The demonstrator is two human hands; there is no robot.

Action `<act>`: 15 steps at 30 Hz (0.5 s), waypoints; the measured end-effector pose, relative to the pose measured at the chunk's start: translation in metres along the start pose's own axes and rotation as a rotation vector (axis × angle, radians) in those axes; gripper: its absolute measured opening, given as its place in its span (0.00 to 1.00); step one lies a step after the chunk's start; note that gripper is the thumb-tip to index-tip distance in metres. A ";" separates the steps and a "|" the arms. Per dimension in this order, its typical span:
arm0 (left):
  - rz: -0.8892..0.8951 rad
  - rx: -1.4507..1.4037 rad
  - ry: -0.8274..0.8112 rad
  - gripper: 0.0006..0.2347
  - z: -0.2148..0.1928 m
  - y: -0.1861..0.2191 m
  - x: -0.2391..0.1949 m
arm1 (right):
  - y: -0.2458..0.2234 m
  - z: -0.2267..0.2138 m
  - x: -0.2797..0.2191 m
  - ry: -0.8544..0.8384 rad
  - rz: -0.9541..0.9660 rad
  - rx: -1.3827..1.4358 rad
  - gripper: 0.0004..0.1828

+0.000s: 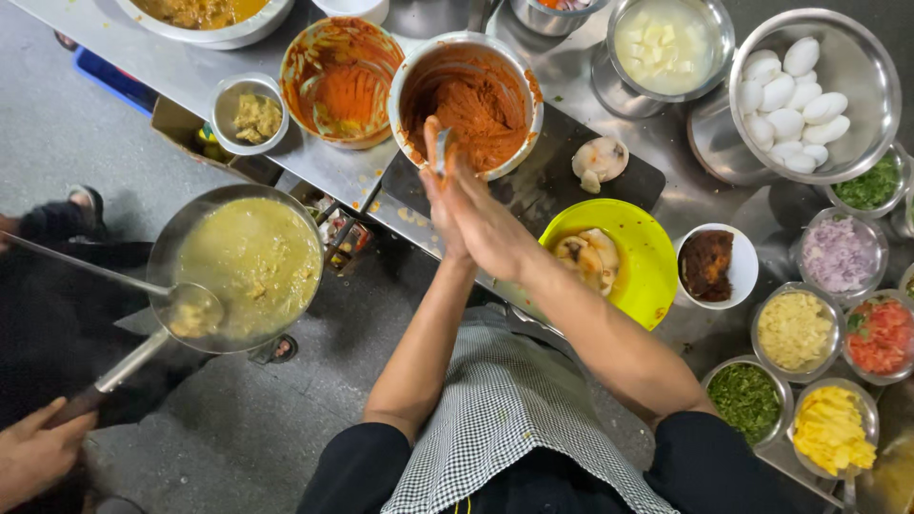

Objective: The person coats pieces of fish with a red spice paste by hand, then places them into a hot pan to fry. The process is repeated for multiple pieces of fish.

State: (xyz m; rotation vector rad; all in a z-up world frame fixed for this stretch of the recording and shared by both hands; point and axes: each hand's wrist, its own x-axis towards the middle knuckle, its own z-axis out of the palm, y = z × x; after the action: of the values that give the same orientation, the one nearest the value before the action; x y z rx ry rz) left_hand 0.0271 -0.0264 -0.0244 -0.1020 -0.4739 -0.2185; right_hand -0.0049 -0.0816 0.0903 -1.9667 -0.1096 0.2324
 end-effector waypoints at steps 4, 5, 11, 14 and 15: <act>0.070 0.538 0.493 0.30 0.017 0.010 0.009 | -0.002 -0.015 -0.011 -0.221 -0.138 0.260 0.50; 0.041 0.441 0.487 0.30 0.023 0.012 0.011 | -0.001 -0.020 -0.007 -0.125 -0.120 0.099 0.49; -0.088 0.218 0.572 0.29 0.046 0.012 0.012 | 0.009 -0.019 0.011 -0.027 -0.125 -0.458 0.47; -0.113 0.206 0.578 0.30 0.044 0.019 0.008 | 0.006 -0.022 -0.015 -0.159 -0.263 -0.378 0.45; -0.131 0.157 0.551 0.31 0.044 0.021 0.008 | 0.001 -0.031 -0.024 -0.155 -0.310 -0.353 0.43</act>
State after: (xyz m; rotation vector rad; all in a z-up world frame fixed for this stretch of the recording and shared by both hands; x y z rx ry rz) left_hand 0.0193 -0.0007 0.0170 0.1428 0.0532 -0.3243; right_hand -0.0223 -0.1142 0.1035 -2.2437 -0.5857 0.1685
